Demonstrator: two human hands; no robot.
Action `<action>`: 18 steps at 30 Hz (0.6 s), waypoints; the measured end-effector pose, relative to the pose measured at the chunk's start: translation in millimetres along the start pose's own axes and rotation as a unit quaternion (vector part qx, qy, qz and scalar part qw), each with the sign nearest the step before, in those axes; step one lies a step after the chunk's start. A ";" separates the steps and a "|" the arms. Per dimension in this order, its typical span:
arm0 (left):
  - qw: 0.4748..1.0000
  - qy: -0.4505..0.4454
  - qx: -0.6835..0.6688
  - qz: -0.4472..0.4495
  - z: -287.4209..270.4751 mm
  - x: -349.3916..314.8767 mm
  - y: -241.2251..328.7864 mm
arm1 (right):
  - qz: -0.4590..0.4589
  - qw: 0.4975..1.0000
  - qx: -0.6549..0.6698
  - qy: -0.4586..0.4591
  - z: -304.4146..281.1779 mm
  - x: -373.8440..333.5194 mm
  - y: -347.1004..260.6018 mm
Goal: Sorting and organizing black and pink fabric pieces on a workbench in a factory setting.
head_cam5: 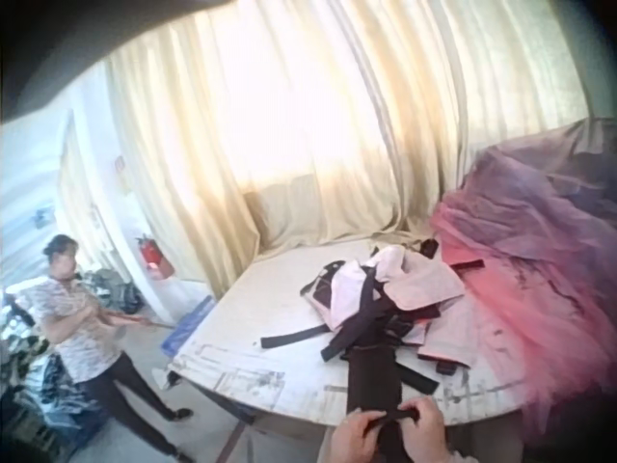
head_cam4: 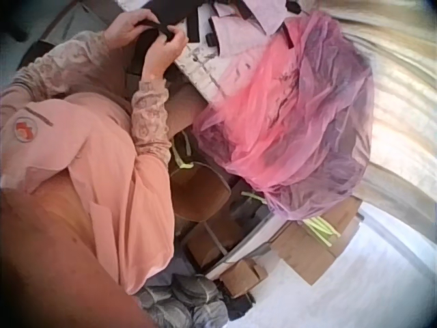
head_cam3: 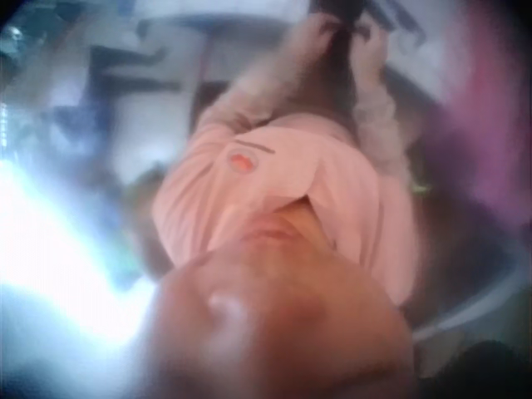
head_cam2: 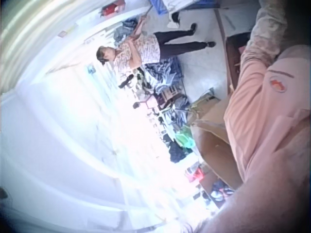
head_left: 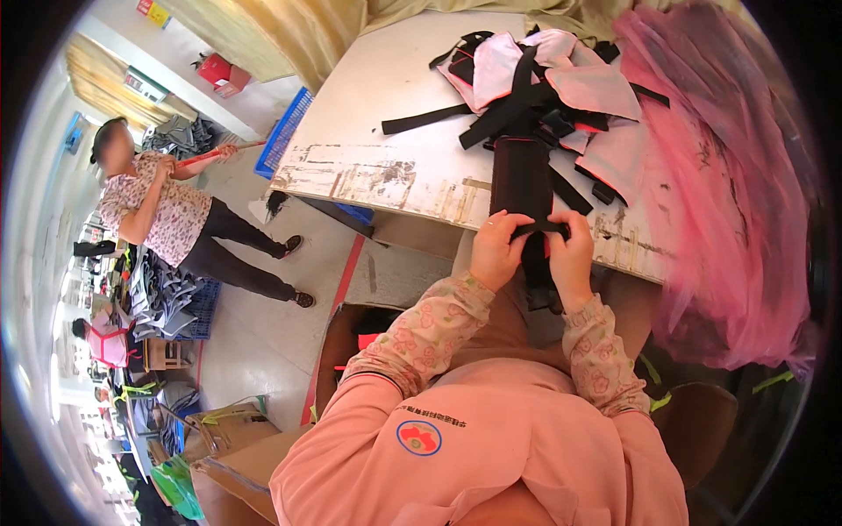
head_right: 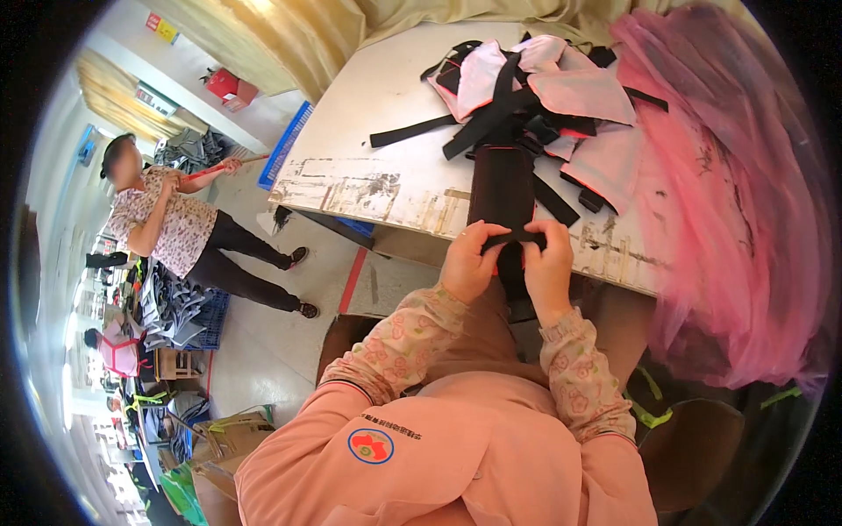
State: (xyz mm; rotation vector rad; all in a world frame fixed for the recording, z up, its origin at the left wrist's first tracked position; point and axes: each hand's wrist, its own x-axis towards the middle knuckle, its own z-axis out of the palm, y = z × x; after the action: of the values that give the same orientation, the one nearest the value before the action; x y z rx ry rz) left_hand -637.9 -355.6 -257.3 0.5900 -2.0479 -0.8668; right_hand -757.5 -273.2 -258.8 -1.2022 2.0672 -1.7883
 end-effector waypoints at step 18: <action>0.798 0.055 -0.511 -0.315 -2.0 -17.7 -17.8 | 0.137 0.943 0.300 -0.030 7.4 -8.8 -11.0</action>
State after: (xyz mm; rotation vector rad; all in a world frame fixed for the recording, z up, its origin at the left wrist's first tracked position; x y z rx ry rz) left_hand -624.6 -356.3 -278.7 0.6455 -0.9597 -2.0556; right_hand -742.2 -272.8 -254.3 -0.7420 1.3945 -1.9885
